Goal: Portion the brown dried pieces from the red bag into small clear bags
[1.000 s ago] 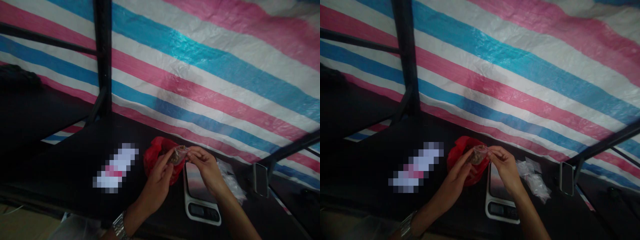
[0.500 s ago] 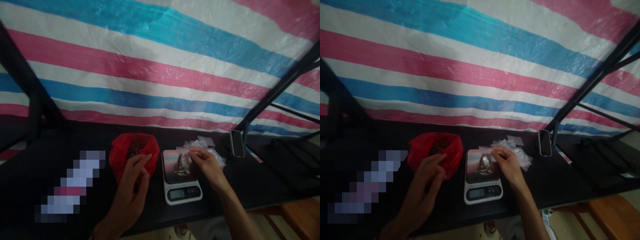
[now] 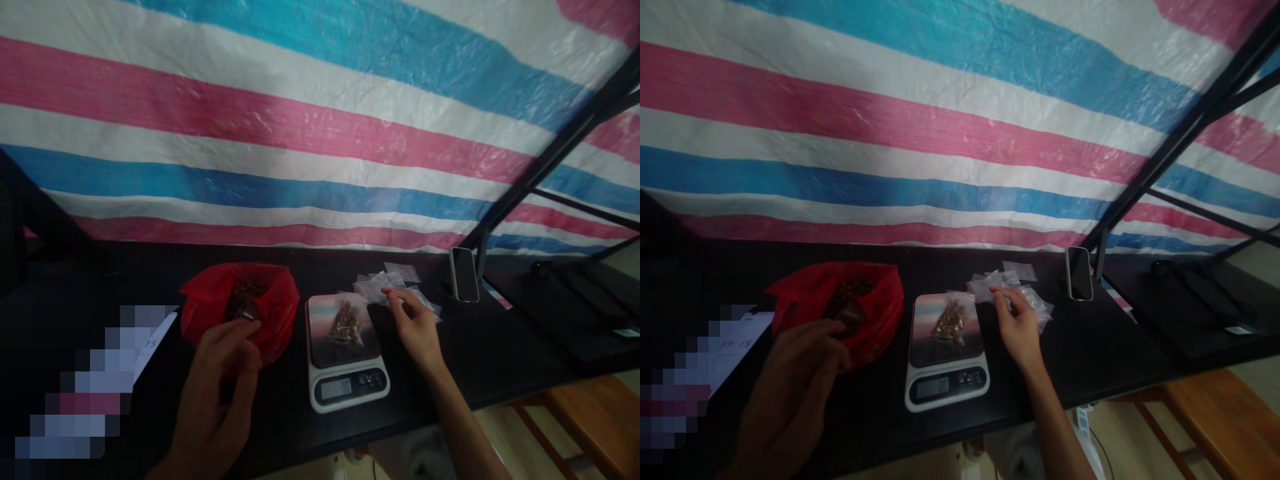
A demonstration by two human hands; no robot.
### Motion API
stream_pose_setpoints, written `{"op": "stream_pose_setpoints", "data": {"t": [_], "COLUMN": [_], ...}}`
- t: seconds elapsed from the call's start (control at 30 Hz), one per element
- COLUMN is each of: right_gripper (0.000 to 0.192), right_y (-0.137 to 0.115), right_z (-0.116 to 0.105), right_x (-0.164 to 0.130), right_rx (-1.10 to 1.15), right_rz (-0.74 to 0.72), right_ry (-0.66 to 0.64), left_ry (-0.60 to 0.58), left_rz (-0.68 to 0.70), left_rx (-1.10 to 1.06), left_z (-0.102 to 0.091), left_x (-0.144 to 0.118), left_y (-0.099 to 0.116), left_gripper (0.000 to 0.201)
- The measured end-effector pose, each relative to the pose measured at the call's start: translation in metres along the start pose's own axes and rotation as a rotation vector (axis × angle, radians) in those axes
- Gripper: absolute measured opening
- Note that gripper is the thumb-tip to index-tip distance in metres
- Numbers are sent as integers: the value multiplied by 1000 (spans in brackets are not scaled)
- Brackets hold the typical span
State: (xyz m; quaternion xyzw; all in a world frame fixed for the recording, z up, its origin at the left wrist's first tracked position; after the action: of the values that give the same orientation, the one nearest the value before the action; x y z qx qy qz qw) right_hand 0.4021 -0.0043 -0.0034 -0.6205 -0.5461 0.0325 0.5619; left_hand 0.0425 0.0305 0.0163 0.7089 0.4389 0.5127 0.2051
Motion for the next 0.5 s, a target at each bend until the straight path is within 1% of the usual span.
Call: {"op": "stream_pose_setpoints", "data": {"t": [0.07, 0.23, 0.37, 0.5], "right_gripper": [34, 29, 28, 29], "right_y": [-4, -13, -14, -10], "right_z": [2, 16, 24, 23], "right_x": [0, -2, -3, -4], "right_rx": [1, 14, 10, 1], "right_rz": [-25, -87, -100, -75], "right_ry": [2, -55, -76, -36], "left_ry": [26, 64, 67, 87], "left_rz": [-5, -1, -40, -101], "left_rx": [14, 51, 44, 33], "left_z": [-4, -12, -13, -14], "left_x": [1, 4, 2, -3], "left_y": [3, 14, 11, 3], "left_gripper": [23, 16, 13, 12]}}
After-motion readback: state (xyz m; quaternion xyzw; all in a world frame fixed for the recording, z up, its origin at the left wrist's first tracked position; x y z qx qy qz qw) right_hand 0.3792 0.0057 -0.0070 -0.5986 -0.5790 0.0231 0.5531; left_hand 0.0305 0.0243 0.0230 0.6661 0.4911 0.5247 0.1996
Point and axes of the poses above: each hand's wrist, its own x-axis towards the middle knuckle, its own z-axis out of the palm, y = z × x, the point moved 10 cm from there along x, towards the middle knuckle, and after that the axes turned 12 degrees about -z, right-handed, at the moved point
